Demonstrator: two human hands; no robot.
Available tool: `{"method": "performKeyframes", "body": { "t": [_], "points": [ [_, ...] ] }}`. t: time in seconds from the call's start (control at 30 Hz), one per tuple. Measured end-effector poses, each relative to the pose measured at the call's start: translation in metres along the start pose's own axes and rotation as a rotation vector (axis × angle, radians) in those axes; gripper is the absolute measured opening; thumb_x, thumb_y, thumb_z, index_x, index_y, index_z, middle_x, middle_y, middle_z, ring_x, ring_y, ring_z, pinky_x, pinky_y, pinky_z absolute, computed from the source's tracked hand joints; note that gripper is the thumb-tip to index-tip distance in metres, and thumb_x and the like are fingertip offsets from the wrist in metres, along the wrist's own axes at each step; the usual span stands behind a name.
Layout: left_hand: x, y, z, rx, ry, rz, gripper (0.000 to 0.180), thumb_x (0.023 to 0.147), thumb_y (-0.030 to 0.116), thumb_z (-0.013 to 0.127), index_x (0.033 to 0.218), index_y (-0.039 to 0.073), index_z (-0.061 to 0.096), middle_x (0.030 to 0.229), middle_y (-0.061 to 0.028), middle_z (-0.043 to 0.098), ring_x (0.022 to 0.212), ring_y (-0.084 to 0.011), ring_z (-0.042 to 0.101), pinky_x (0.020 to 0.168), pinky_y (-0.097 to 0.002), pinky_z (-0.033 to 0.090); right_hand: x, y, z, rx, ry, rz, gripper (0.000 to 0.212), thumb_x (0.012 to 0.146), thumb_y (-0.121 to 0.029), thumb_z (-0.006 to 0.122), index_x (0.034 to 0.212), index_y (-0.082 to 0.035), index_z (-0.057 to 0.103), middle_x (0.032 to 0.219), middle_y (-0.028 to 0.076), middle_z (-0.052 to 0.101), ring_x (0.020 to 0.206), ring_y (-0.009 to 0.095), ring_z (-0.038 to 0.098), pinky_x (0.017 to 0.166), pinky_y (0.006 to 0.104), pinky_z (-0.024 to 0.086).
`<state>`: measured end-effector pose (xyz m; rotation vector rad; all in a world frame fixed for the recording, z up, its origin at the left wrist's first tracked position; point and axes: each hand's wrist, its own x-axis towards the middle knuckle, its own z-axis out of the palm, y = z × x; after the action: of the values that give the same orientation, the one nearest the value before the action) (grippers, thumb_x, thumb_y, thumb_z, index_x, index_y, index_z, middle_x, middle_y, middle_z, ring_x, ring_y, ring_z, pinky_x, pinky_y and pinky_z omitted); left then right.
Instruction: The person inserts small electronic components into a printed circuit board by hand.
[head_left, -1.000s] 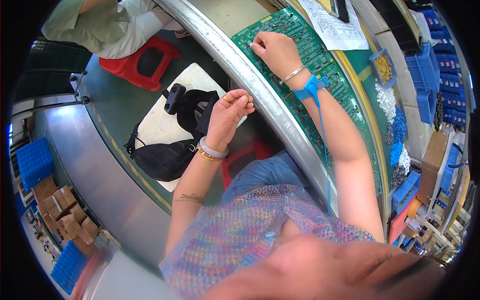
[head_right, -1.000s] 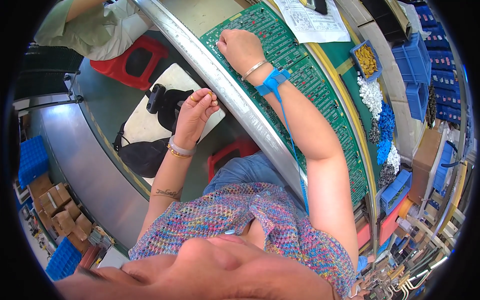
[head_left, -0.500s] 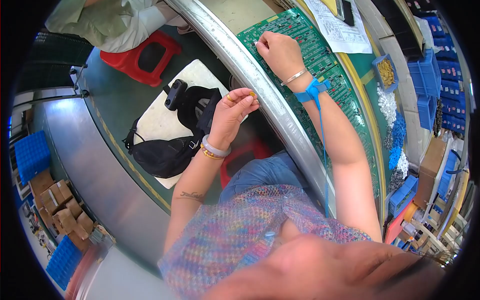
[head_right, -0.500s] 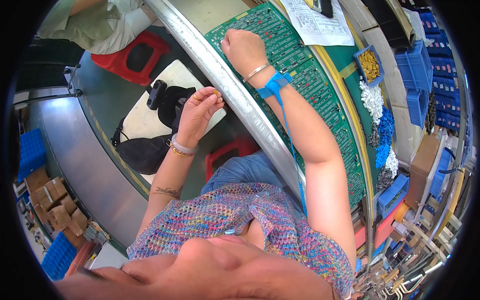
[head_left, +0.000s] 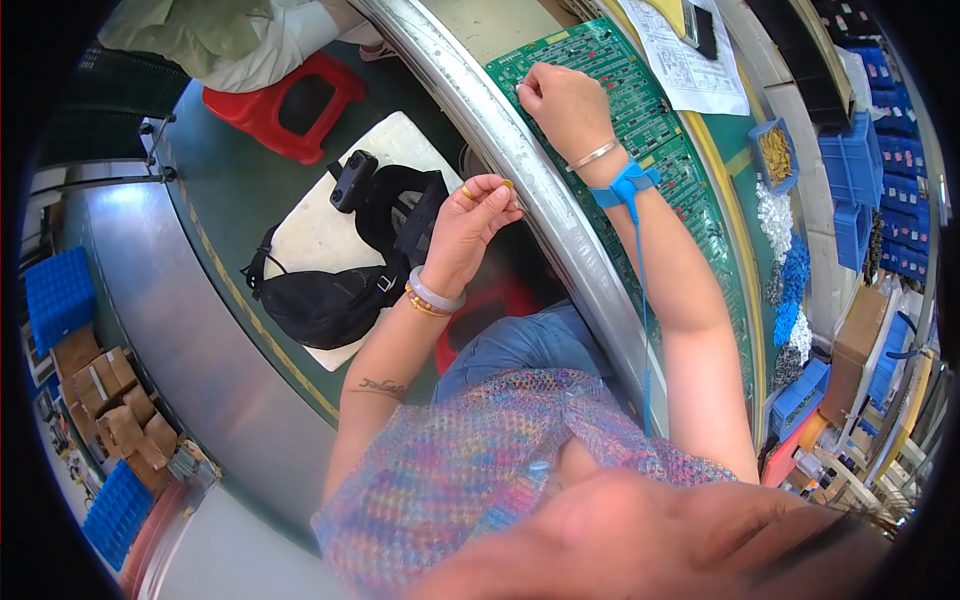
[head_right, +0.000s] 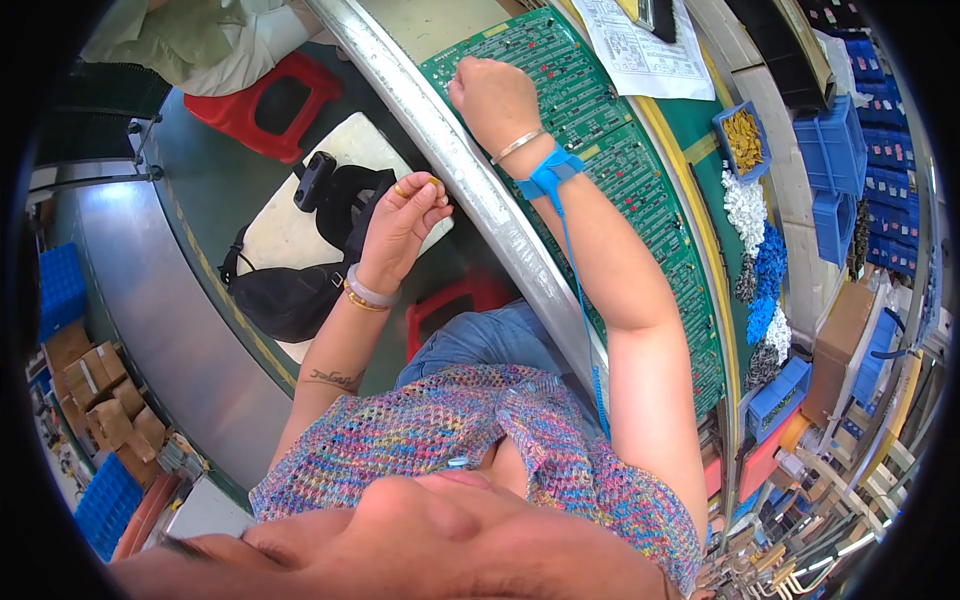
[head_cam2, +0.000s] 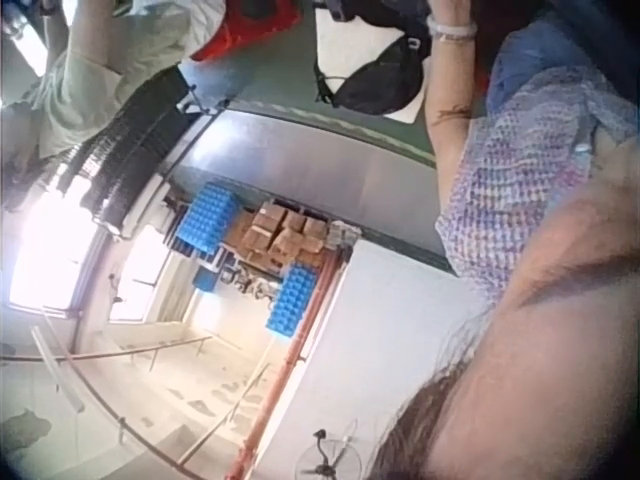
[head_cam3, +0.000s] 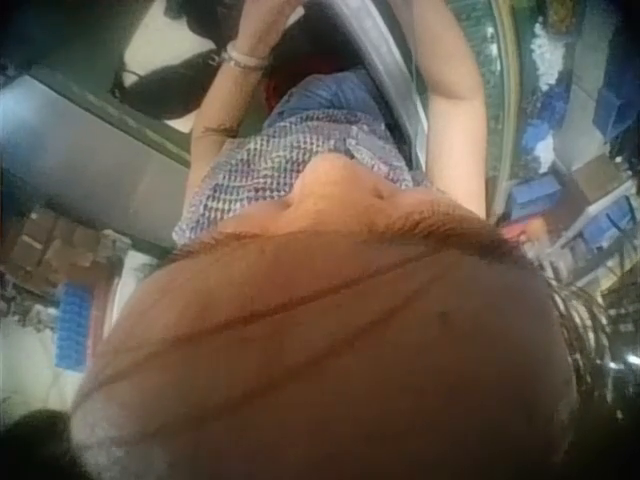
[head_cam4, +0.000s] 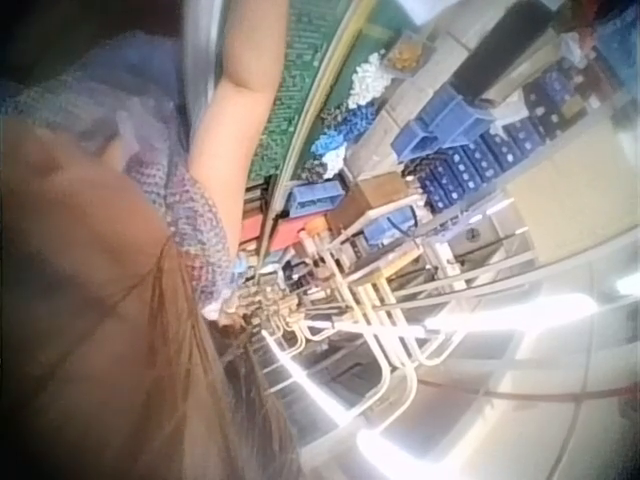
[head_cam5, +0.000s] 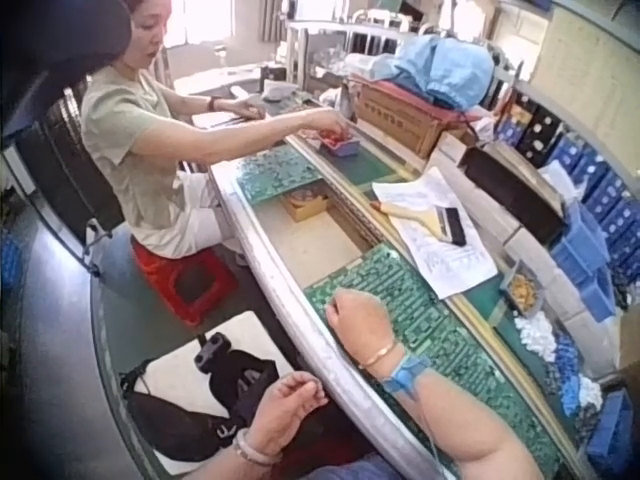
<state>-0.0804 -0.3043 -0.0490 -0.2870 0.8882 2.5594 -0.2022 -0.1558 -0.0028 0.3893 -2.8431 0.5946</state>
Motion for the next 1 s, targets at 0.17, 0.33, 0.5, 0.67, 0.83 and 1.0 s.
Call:
{"method": "performKeyframes", "body": {
  "t": [0.17,0.33,0.5,0.67,0.83,1.0],
  "points": [
    [-0.004,-0.003,0.007,-0.024,0.026,0.004,0.01,0.088,0.006,0.06,0.098,0.004,0.058,0.088,-0.0037,0.063,0.078,-0.0114,0.06,0.073,-0.0258,0.052,-0.014,-0.007,-0.022,0.128,0.053,0.013,0.016,0.08,-0.021,0.059,0.077,-0.006,0.063,0.074,0.015,0.064,0.072,0.033,0.062,0.063,0.0424,0.049],
    [-0.034,-0.017,0.024,0.075,0.049,-0.004,0.011,0.086,0.003,0.06,0.097,0.003,0.059,0.086,-0.0038,0.063,0.072,-0.0102,0.059,0.067,-0.0226,0.049,-0.095,-0.039,-0.076,0.569,-0.259,-0.013,0.014,0.081,-0.019,0.062,0.082,-0.005,0.062,0.077,0.012,0.061,0.071,0.03,0.06,0.063,0.0377,0.047],
    [-0.057,-0.042,0.033,0.128,0.017,0.034,0.008,0.085,0.0,0.06,0.092,0.003,0.061,0.083,-0.0043,0.064,0.069,-0.008,0.058,0.066,-0.0213,0.048,-0.15,-0.038,-0.092,0.722,-0.313,0.24,0.013,0.079,-0.017,0.065,0.083,-0.005,0.061,0.077,0.009,0.059,0.072,0.025,0.059,0.063,0.0319,0.047],
    [-0.072,-0.063,0.034,-0.03,0.033,-0.16,0.01,0.088,0.004,0.059,0.098,0.005,0.061,0.083,-0.0035,0.062,0.068,-0.0082,0.055,0.062,-0.0205,0.045,-0.179,-0.022,-0.094,0.646,-0.186,0.152,0.01,0.079,-0.013,0.064,0.084,-0.005,0.062,0.078,0.009,0.059,0.074,0.024,0.06,0.066,0.031,0.048],
    [-0.087,-0.067,0.03,-0.145,0.101,-0.303,0.019,0.09,0.009,0.057,0.108,0.006,0.059,0.097,-0.0039,0.062,0.078,-0.0093,0.057,0.071,-0.0219,0.049,-0.166,0.045,-0.099,0.447,0.0,0.236,0.009,0.08,-0.015,0.062,0.085,-0.008,0.062,0.081,0.008,0.061,0.077,0.028,0.059,0.07,0.0354,0.048],
    [-0.089,-0.066,0.028,-0.114,0.06,-0.361,0.017,0.09,0.008,0.057,0.107,0.007,0.059,0.102,-0.0071,0.062,0.087,-0.0127,0.061,0.08,-0.0255,0.052,-0.151,0.082,-0.081,0.297,0.011,-0.067,0.007,0.079,-0.009,0.063,0.083,-0.005,0.059,0.083,0.005,0.058,0.082,0.024,0.056,0.073,0.0315,0.046]
  ]
}}
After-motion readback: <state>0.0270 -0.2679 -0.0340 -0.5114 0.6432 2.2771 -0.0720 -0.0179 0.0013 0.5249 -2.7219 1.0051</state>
